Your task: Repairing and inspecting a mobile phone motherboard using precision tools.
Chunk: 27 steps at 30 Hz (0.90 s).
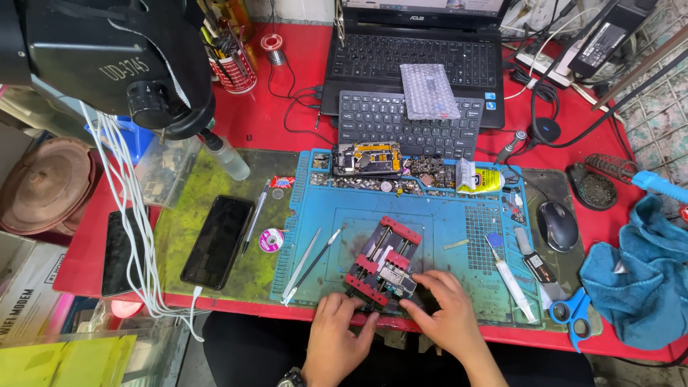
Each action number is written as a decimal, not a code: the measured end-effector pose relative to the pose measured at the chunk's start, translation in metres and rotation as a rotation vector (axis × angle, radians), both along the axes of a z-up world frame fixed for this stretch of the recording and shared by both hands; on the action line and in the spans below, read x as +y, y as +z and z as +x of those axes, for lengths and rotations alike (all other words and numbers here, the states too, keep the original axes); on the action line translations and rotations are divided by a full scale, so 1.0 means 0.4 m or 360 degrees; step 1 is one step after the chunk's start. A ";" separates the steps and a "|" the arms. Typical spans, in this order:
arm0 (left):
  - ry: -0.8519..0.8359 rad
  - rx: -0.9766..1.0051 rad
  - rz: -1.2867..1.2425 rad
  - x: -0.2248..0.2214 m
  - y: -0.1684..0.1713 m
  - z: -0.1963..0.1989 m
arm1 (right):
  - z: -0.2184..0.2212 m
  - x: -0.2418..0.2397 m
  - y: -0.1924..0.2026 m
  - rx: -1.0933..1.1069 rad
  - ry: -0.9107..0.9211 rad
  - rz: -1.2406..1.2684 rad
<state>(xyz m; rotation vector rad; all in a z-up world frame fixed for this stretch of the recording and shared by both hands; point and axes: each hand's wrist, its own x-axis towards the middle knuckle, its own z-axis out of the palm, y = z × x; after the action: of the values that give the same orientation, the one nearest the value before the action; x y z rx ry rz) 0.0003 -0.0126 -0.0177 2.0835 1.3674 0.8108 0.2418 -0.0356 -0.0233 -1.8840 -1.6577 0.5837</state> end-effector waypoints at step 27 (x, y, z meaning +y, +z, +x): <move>-0.0021 0.0037 -0.0075 0.009 0.016 0.000 | -0.001 -0.001 0.015 0.0008 0.0070 -0.0006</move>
<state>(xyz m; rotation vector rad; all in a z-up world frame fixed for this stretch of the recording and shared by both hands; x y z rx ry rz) 0.0002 -0.0090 -0.0111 2.0698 1.3704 0.7439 0.2416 -0.0358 -0.0173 -1.8515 -1.6994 0.6096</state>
